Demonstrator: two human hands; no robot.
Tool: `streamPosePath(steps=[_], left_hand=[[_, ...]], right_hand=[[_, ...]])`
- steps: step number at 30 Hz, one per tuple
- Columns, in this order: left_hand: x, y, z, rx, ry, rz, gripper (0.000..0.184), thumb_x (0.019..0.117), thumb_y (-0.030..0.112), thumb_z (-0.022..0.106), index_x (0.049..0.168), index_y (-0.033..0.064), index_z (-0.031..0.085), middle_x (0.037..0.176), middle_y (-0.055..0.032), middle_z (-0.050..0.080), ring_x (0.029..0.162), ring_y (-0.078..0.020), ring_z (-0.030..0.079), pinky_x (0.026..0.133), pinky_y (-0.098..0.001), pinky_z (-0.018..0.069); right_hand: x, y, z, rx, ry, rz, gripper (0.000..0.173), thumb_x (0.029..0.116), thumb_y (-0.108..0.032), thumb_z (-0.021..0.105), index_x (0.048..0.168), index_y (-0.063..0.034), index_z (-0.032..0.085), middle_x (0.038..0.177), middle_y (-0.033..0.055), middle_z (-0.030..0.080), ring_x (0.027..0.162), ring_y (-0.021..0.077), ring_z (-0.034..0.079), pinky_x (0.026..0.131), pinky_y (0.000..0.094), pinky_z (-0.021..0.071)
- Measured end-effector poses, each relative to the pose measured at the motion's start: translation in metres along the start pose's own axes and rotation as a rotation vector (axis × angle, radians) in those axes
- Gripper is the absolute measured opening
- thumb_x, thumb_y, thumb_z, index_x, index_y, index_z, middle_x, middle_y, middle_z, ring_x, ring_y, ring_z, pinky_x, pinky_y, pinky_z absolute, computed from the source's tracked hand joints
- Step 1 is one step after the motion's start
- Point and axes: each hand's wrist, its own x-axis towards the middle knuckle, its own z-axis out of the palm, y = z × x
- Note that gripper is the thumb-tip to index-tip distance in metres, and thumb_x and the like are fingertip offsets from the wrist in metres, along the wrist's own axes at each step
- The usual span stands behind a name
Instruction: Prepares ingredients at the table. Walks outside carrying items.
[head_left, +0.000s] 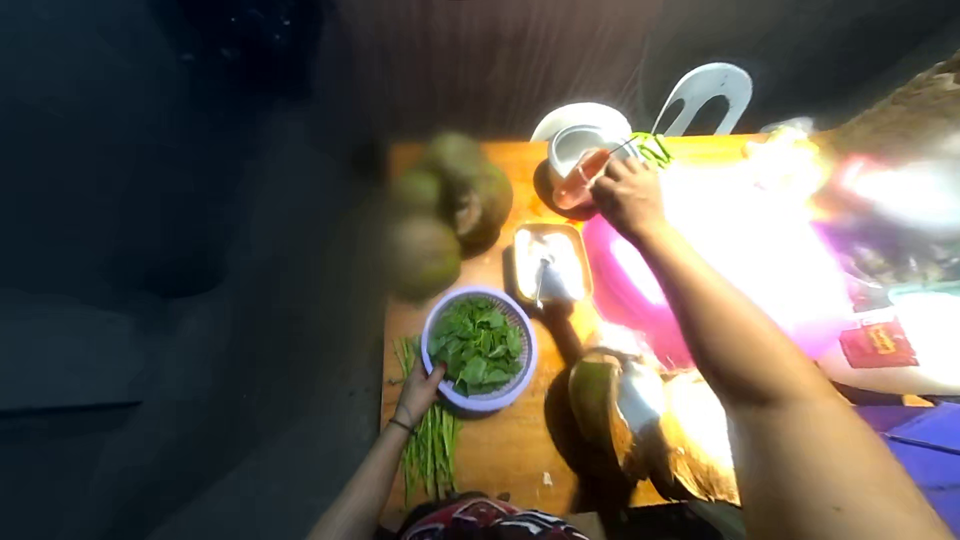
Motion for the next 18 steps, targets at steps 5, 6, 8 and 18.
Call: streamPosePath(steps=[5,6,8,18], left_hand=[[-0.005,-0.002,0.006,-0.225,-0.086,-0.077,0.068,0.1033,0.032,0.063,0.158,0.0112,0.028,0.125,-0.0269,0.062,0.094,-0.0352,0.071,0.077,-0.0495,0.0616],[-0.009,-0.003,0.005,-0.232,-0.099,-0.075,0.067,0.1039,0.034,0.061,0.158,0.0123,0.028,0.123,-0.0268,0.063,0.091,-0.0342,0.071,0.076,-0.0482,0.0614],[-0.027,0.007,-0.001,-0.181,-0.105,-0.063,0.064,0.1064,0.032,0.057,0.158,0.0108,0.026,0.116,-0.0239,0.065,0.084,-0.0275,0.071,0.074,-0.0407,0.0607],[-0.089,-0.051,-0.047,0.192,0.362,-0.037,0.066,0.0995,0.023,0.067,0.152,-0.0015,0.037,0.141,-0.0305,0.053,0.124,-0.0414,0.058,0.104,-0.0544,0.0479]], right_hand=[[-0.054,-0.035,-0.057,0.005,0.119,-0.145,0.019,0.1007,-0.007,0.060,0.093,0.0080,0.068,0.094,0.0287,0.065,0.093,0.0504,0.064,0.083,0.0630,0.0468],[-0.066,-0.041,-0.066,0.022,0.121,-0.171,0.018,0.1004,-0.007,0.060,0.092,0.0079,0.067,0.093,0.0285,0.065,0.092,0.0504,0.063,0.081,0.0624,0.0465],[-0.089,-0.055,-0.084,0.050,0.108,-0.222,0.017,0.0993,-0.004,0.060,0.090,0.0086,0.067,0.093,0.0292,0.064,0.089,0.0508,0.063,0.076,0.0619,0.0461],[-0.172,-0.135,-0.141,0.133,0.204,-0.341,0.019,0.1005,-0.004,0.056,0.095,0.0067,0.070,0.090,0.0261,0.065,0.084,0.0468,0.063,0.075,0.0588,0.0465]])
